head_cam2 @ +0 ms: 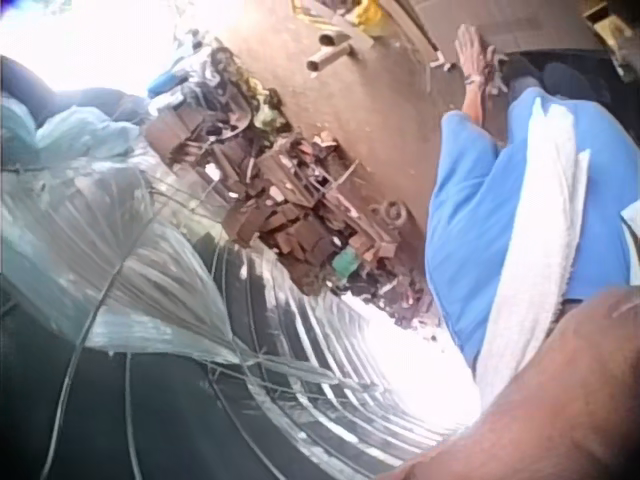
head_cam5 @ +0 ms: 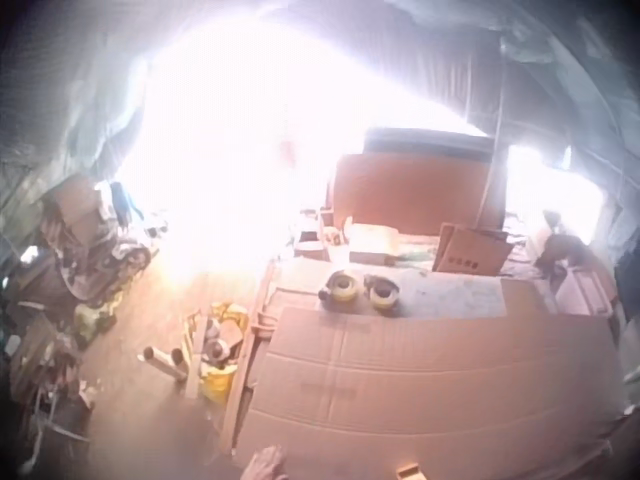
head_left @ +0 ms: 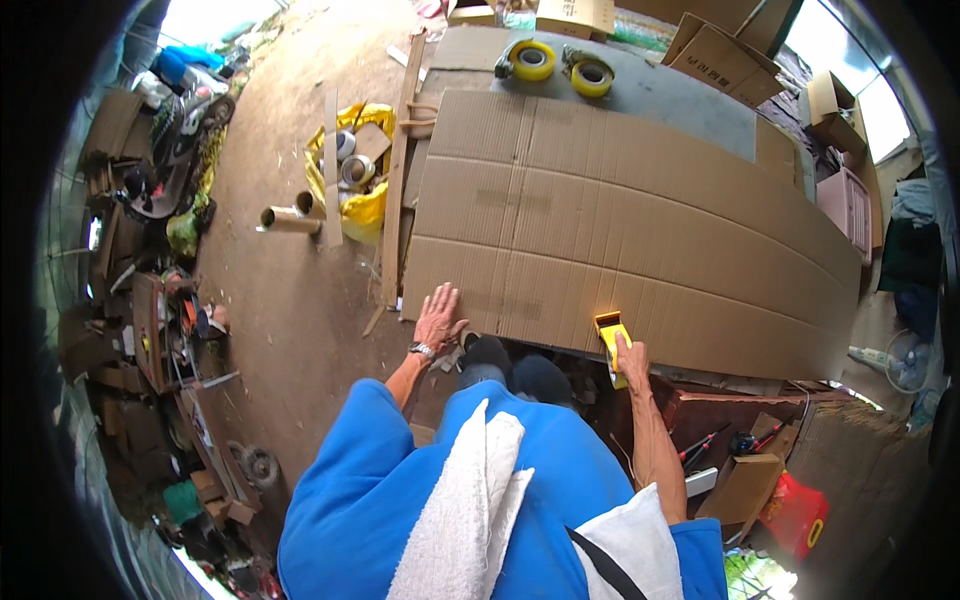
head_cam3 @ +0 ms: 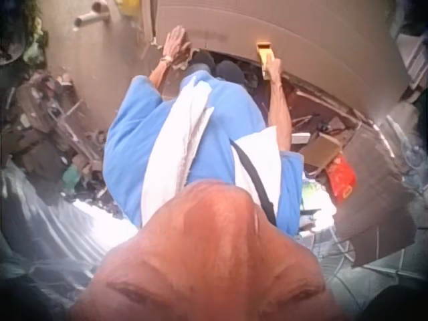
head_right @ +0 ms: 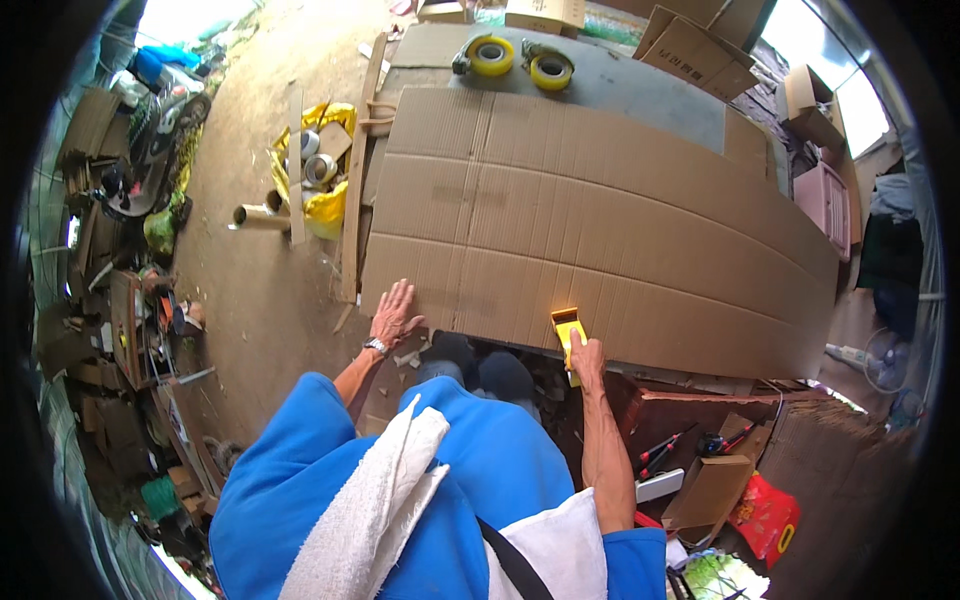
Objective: The person assembles a cardboard box by folding and taping the flaps. They use a tape dispenser to secure the seams and fold the sides into a rectangular shape.
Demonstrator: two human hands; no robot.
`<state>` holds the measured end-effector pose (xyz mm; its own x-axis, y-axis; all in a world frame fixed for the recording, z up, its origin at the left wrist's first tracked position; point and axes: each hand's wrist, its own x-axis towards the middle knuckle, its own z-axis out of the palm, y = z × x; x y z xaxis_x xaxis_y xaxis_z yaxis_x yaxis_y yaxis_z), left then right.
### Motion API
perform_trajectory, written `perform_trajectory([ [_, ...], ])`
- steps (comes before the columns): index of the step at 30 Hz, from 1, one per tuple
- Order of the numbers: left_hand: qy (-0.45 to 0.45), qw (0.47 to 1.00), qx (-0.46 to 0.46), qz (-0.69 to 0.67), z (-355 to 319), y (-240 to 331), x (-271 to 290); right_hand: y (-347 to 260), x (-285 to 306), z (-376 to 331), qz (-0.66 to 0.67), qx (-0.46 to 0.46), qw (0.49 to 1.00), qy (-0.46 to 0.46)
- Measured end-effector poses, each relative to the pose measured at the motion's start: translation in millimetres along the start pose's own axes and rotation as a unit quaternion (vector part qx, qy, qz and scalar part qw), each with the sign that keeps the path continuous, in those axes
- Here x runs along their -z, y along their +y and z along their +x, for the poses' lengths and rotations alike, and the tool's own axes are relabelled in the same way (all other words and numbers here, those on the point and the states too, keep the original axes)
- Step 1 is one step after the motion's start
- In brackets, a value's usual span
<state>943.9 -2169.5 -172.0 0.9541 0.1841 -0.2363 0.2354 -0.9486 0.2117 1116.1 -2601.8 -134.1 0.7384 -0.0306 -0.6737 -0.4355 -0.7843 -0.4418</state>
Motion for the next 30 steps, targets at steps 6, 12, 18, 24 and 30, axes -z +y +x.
perform_trajectory([
  [6, 0.080, 0.904, 0.310, -0.284, 34, -86, 9, 6, -7, -5, 0.031, -0.018, 0.999, 0.005],
  [12, 0.027, 0.723, 0.342, -0.600, 55, -118, 20, 28, -7, 12, -0.024, 0.011, 0.998, 0.054],
  [18, 0.005, 0.697, 0.367, -0.616, 63, -132, -12, 32, -5, 25, -0.028, -0.009, 0.997, 0.066],
  [24, -0.048, 0.803, 0.351, -0.479, 70, -141, -22, 8, -16, 9, -0.013, -0.020, 0.995, 0.097],
  [30, -0.044, 0.932, 0.322, -0.162, 71, -97, 37, -22, -34, -43, 0.023, -0.039, 0.991, 0.129],
])
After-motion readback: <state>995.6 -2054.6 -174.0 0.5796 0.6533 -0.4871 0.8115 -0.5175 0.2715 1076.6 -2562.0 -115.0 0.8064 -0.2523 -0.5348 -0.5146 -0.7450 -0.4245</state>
